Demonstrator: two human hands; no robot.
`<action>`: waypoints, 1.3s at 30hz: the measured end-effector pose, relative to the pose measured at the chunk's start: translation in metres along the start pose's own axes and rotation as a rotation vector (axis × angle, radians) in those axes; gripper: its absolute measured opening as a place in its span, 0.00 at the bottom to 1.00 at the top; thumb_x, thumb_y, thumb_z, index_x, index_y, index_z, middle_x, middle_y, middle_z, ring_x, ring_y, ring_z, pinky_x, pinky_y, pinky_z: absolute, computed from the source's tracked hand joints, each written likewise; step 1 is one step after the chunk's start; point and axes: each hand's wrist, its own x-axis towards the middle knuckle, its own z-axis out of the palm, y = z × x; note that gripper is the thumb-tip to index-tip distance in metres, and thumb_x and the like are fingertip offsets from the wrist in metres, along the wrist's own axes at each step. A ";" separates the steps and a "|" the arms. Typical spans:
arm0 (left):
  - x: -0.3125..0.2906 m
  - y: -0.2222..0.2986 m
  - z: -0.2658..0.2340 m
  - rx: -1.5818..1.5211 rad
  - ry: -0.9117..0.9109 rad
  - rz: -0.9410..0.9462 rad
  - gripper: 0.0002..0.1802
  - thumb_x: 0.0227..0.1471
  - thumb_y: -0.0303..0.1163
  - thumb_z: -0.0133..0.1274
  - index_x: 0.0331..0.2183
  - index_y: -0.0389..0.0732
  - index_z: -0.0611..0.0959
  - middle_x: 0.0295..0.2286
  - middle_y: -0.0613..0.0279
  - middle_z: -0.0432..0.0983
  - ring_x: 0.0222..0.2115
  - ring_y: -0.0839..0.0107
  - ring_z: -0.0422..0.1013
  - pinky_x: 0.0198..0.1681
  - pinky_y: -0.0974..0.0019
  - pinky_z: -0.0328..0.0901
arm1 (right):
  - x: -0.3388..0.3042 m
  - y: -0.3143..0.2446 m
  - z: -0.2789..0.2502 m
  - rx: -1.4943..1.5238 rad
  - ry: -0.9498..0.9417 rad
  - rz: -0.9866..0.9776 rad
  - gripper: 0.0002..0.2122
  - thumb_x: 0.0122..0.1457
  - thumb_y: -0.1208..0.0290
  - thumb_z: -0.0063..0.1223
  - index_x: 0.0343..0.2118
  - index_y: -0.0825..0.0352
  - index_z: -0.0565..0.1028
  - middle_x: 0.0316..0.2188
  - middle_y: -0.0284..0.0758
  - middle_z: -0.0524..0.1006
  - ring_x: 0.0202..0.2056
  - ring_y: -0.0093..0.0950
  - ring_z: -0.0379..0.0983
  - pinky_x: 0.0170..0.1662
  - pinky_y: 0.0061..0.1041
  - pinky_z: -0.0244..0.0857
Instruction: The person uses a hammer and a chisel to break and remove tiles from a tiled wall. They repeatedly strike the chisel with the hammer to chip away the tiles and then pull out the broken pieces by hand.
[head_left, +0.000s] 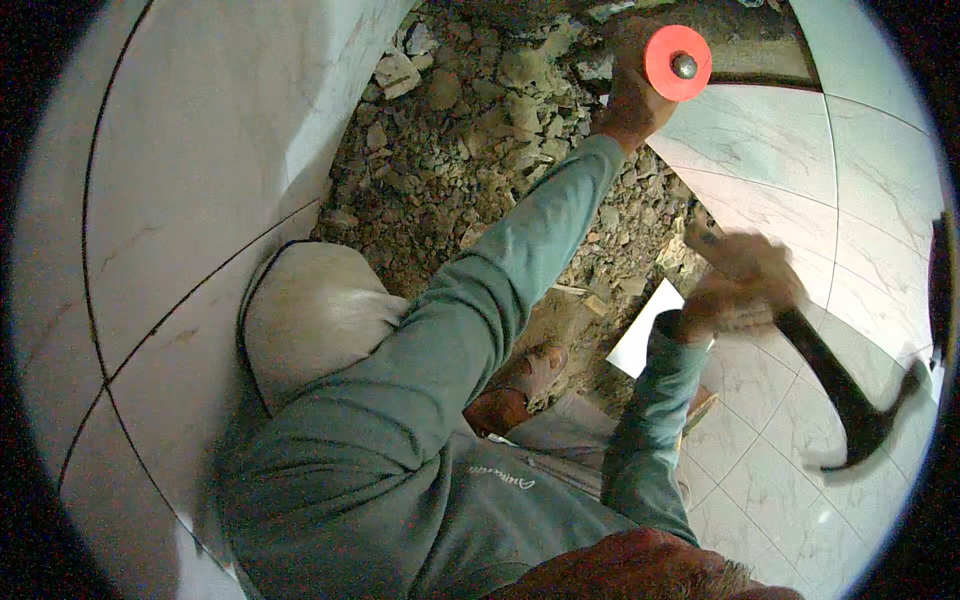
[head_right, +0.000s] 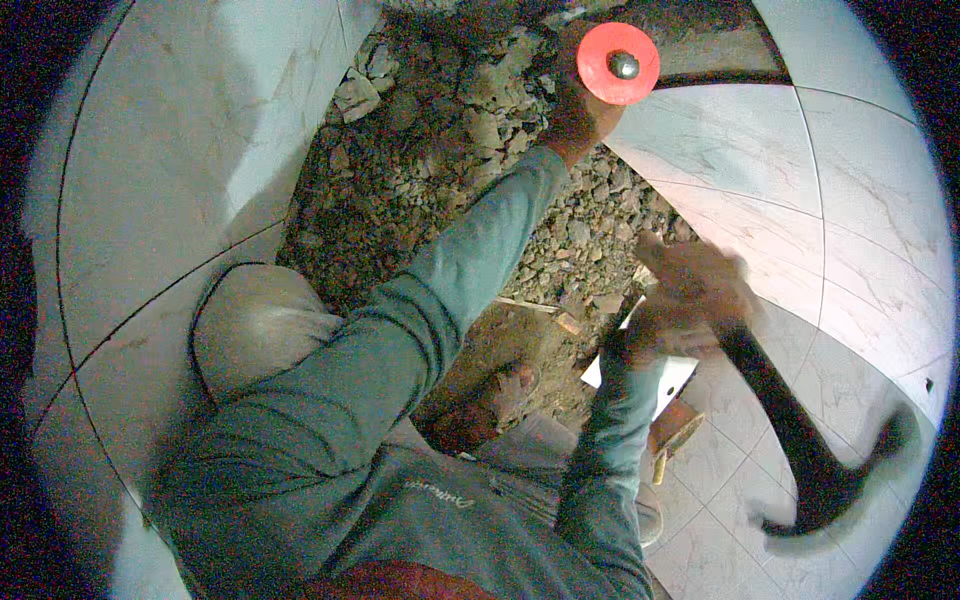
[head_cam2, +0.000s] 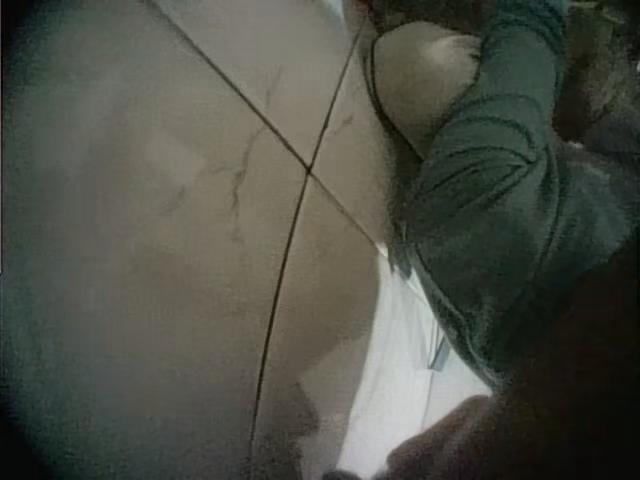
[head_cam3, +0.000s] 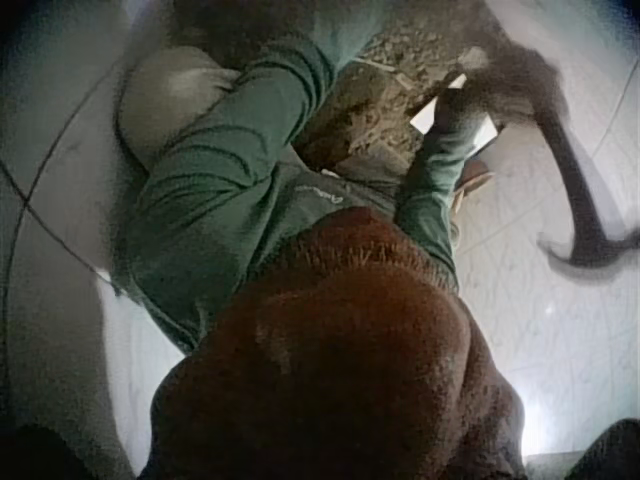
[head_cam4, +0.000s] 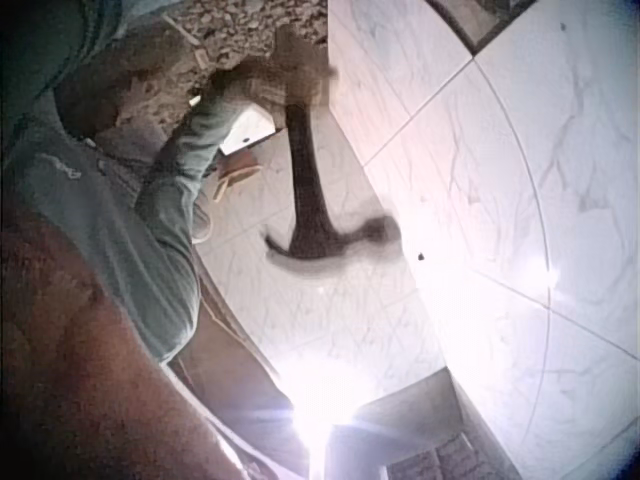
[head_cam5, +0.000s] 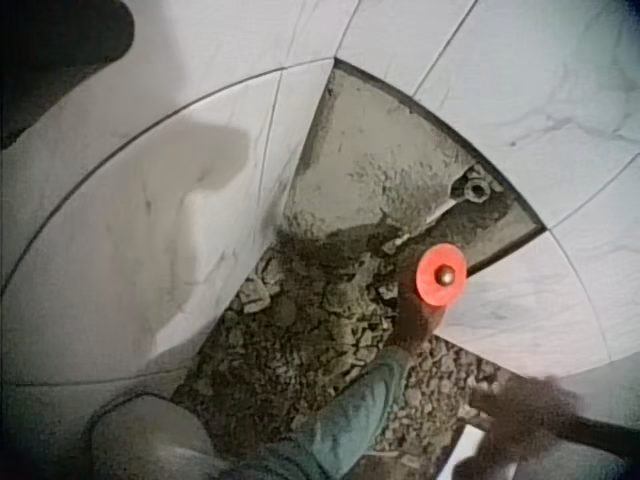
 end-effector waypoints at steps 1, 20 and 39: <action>-0.004 0.009 0.007 0.038 0.029 -0.004 0.18 0.40 0.26 0.62 0.37 0.37 0.78 0.35 0.49 0.74 0.37 0.52 0.71 0.41 0.56 0.66 | -0.012 0.033 0.006 -0.341 0.017 -0.145 0.15 0.66 0.61 0.42 0.29 0.68 0.67 0.19 0.32 0.67 0.16 0.25 0.60 0.21 0.24 0.57; -0.012 -0.070 -0.028 0.364 -0.040 -0.181 0.10 0.48 0.30 0.55 0.35 0.39 0.77 0.34 0.54 0.74 0.35 0.53 0.70 0.39 0.55 0.64 | 0.002 -0.016 0.029 0.092 -0.571 0.512 0.13 0.64 0.63 0.48 0.38 0.71 0.73 0.21 0.38 0.70 0.21 0.31 0.62 0.25 0.33 0.58; 0.030 0.089 0.026 0.113 -0.414 0.500 0.18 0.39 0.37 0.62 0.36 0.48 0.78 0.32 0.61 0.71 0.37 0.58 0.68 0.43 0.55 0.58 | -0.019 -0.023 -0.033 0.740 -0.024 0.917 0.12 0.66 0.62 0.47 0.26 0.60 0.66 0.13 0.24 0.59 0.12 0.14 0.51 0.13 0.16 0.45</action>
